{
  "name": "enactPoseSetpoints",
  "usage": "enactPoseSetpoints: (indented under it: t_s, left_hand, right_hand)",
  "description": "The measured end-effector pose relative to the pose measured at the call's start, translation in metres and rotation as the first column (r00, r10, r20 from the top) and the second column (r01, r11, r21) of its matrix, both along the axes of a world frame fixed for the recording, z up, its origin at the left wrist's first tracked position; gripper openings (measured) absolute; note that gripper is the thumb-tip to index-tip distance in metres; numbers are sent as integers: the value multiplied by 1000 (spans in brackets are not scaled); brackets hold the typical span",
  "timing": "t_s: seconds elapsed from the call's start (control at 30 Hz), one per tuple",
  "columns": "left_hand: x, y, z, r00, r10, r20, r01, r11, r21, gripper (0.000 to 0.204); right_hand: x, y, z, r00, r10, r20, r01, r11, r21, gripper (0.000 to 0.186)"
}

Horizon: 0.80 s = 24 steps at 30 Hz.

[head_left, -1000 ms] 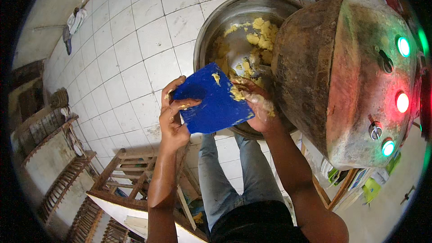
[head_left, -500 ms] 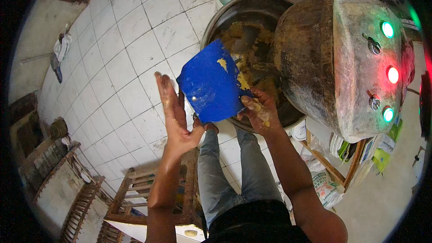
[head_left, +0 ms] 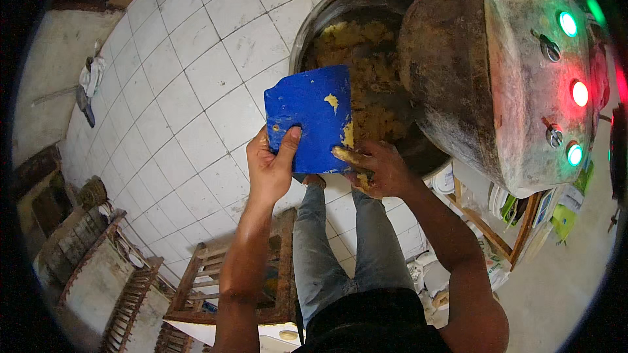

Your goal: The person scrapes pieces of dough from the sides and bottom of a large industrial mixer by hand and with a blue scraper.

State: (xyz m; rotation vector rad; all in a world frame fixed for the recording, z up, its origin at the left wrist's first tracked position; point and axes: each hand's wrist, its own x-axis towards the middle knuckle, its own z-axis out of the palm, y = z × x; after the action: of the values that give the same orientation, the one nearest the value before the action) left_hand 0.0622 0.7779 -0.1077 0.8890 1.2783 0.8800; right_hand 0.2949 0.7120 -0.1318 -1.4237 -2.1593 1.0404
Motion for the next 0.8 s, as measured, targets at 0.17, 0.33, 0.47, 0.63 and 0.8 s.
enactPoseSetpoints:
  t_s: [0.17,0.33,0.47,0.63,0.8]
  left_hand:
    - [4,-2,-2,996,-88,-17,89,992,85,19]
    - [7,-9,4,976,-215,-44,216,976,22,13]
    - [3,-25,-1,955,-261,-142,262,965,-10,14]
    - [2,-63,15,974,-54,-220,43,998,-54,14]
    - [-26,-137,39,950,100,-296,-142,982,-122,20]
  right_hand:
    - [24,11,-14,994,79,81,-75,995,-58,71]
    - [31,32,-7,997,48,66,-35,983,-182,84]
    - [38,43,-28,997,-20,-69,16,998,-62,85]
    - [34,45,-105,974,-176,146,216,916,-339,91]
    - [52,22,-191,976,-85,198,176,844,-506,75]
